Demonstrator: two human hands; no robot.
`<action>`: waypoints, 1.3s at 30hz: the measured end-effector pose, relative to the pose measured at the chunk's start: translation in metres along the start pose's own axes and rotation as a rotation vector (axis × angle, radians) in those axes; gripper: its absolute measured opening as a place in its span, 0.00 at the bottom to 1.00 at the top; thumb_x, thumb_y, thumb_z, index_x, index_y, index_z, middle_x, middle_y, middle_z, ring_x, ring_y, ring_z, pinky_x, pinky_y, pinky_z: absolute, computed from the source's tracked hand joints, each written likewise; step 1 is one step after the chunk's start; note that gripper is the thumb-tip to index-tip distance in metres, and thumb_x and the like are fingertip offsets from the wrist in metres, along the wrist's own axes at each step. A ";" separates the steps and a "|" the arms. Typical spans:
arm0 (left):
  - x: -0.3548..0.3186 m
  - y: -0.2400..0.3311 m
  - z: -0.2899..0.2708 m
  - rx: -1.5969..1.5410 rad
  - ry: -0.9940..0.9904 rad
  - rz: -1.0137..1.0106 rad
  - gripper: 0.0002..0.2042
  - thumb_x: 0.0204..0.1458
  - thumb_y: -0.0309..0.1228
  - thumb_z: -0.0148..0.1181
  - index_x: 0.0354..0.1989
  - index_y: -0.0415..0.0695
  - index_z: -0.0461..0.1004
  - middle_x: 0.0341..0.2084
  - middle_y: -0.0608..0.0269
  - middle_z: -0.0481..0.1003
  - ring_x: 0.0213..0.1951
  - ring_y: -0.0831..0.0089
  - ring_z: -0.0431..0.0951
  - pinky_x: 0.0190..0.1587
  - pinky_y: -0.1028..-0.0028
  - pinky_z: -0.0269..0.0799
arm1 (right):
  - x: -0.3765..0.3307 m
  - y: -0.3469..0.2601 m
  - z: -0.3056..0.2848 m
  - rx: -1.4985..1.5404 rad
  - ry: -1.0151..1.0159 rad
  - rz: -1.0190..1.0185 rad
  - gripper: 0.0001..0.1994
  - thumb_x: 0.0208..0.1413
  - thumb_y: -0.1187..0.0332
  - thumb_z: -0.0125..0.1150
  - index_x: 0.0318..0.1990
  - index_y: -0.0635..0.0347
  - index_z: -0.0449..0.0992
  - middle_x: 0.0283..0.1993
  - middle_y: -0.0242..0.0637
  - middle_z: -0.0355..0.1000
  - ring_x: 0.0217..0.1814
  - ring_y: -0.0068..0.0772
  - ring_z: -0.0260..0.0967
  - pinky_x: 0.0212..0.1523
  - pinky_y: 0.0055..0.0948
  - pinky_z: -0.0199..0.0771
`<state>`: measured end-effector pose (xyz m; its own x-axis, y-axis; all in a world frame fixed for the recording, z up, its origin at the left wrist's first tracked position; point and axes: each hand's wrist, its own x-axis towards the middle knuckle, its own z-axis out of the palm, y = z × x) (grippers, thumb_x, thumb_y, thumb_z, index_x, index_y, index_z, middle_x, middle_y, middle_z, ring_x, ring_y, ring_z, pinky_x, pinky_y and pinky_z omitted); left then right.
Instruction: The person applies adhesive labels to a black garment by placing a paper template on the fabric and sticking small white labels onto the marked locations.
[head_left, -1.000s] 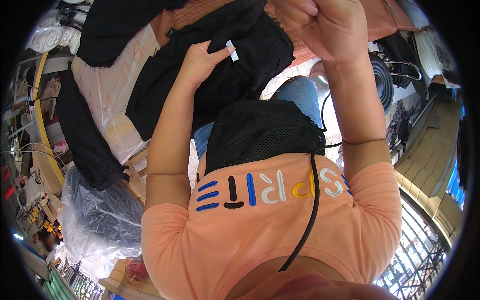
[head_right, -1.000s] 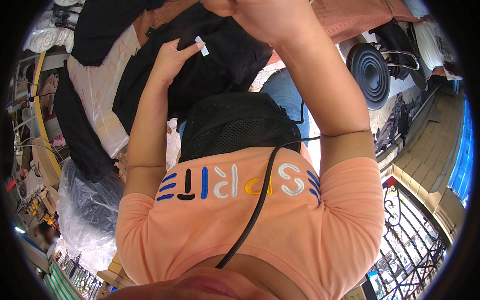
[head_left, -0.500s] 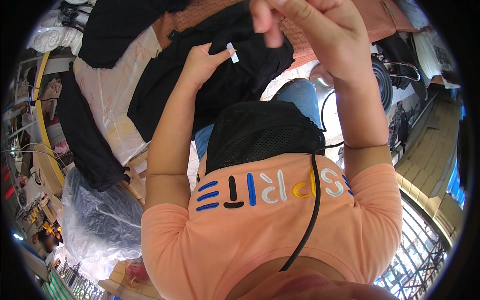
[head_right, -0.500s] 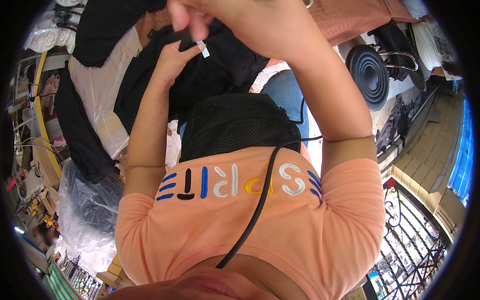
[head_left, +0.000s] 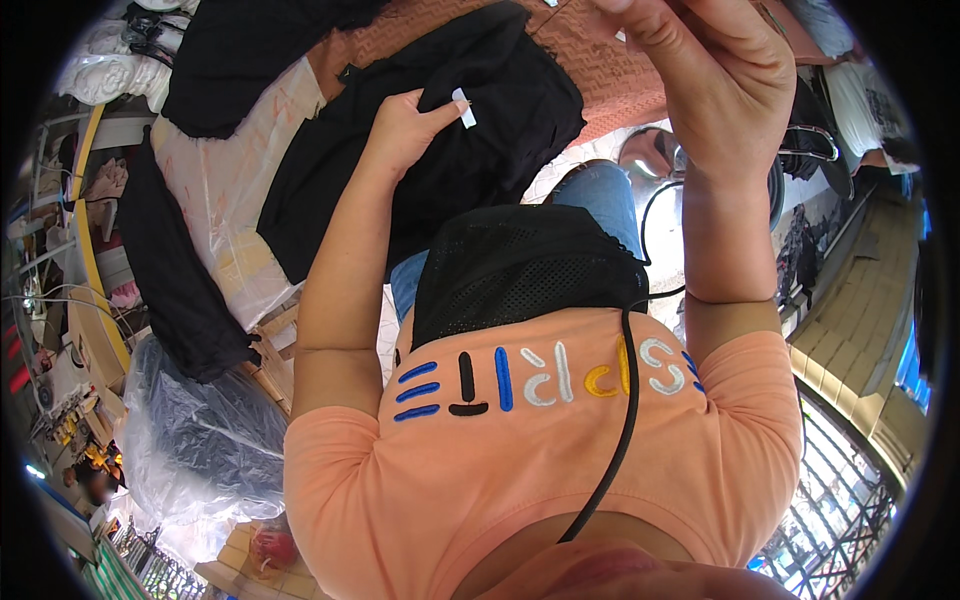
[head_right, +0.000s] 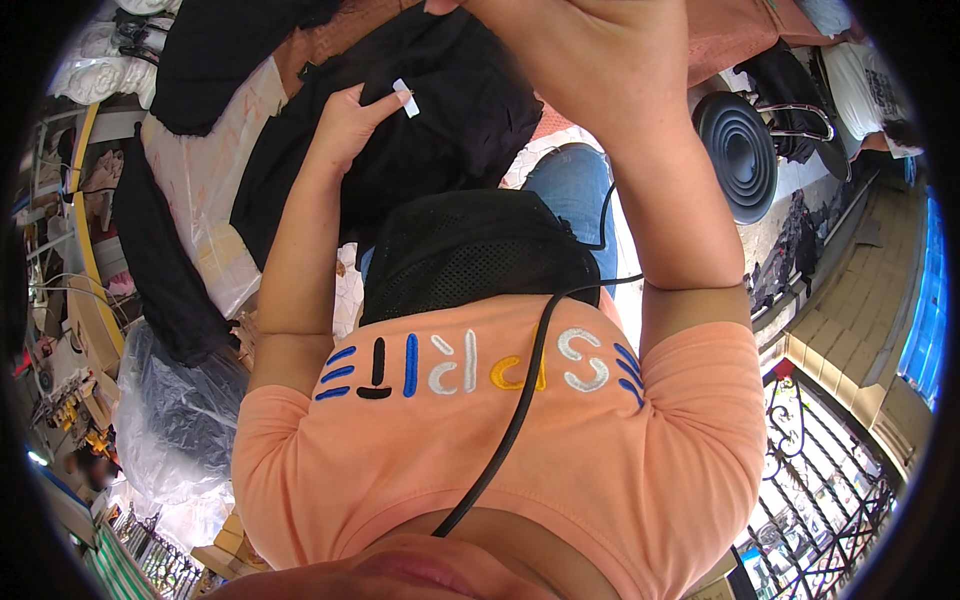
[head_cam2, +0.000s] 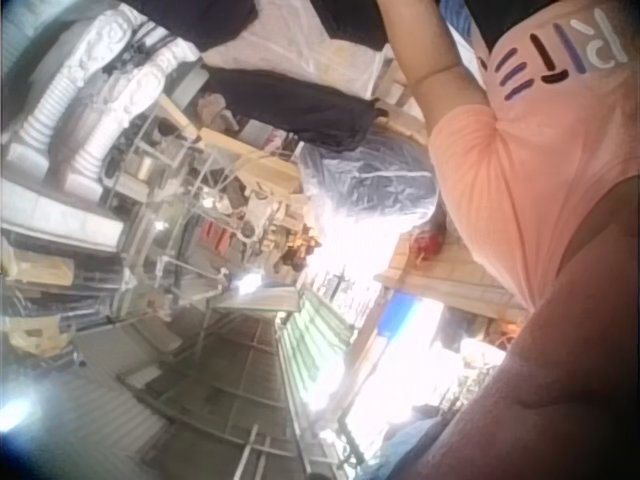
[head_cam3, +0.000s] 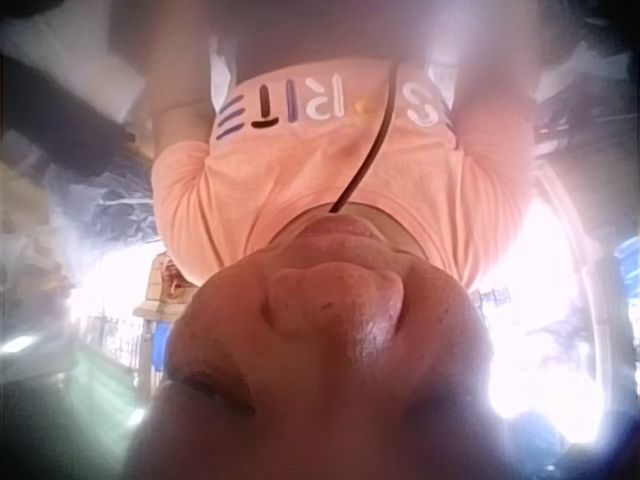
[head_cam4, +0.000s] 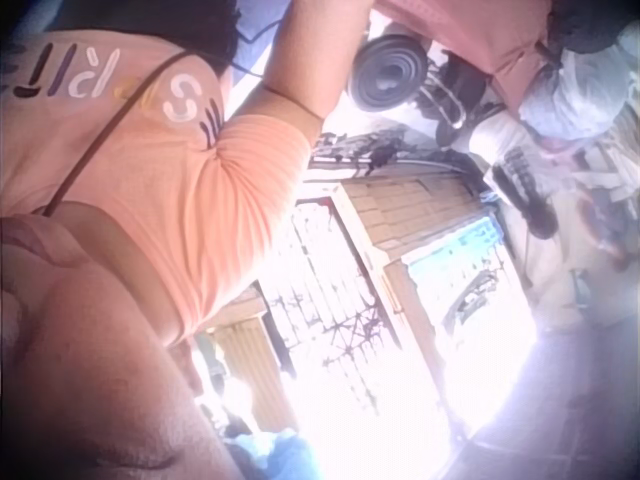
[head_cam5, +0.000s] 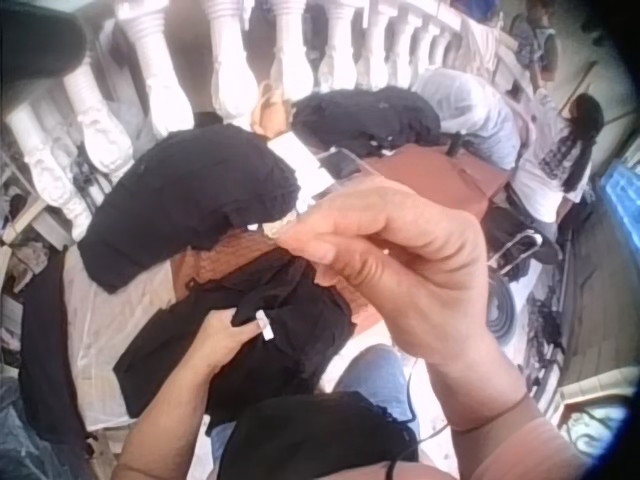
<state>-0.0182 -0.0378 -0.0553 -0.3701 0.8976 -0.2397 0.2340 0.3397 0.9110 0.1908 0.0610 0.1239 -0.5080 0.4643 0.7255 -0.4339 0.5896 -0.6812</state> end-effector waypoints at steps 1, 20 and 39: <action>0.001 0.000 0.000 0.020 0.007 -0.001 0.40 0.42 0.45 0.69 0.49 0.15 0.63 0.42 0.32 0.73 0.46 0.60 0.77 0.49 0.72 0.70 | -0.001 0.002 0.002 0.078 0.029 0.007 0.05 0.52 0.78 0.62 0.37 0.66 0.80 0.34 0.38 0.76 0.29 0.18 0.69 0.29 0.14 0.68; 0.000 -0.008 0.004 0.128 0.145 0.198 0.33 0.43 0.44 0.67 0.42 0.18 0.69 0.33 0.35 0.76 0.40 0.61 0.79 0.44 0.70 0.71 | -0.004 -0.024 0.028 0.162 -0.232 0.062 0.06 0.56 0.77 0.57 0.39 0.68 0.78 0.32 0.40 0.75 0.32 0.30 0.72 0.34 0.26 0.72; -0.013 0.008 -0.014 -0.104 -0.037 -0.070 0.14 0.47 0.35 0.69 0.38 0.39 0.78 0.32 0.70 0.77 0.34 0.83 0.74 0.40 0.81 0.69 | -0.107 0.120 0.024 0.059 -0.243 0.848 0.07 0.51 0.73 0.64 0.38 0.60 0.81 0.29 0.28 0.75 0.31 0.16 0.70 0.34 0.17 0.70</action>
<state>-0.0238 -0.0511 -0.0406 -0.3482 0.8832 -0.3142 0.1134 0.3724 0.9211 0.1757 0.0661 -0.0377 -0.8174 0.5727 -0.0622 0.1258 0.0722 -0.9894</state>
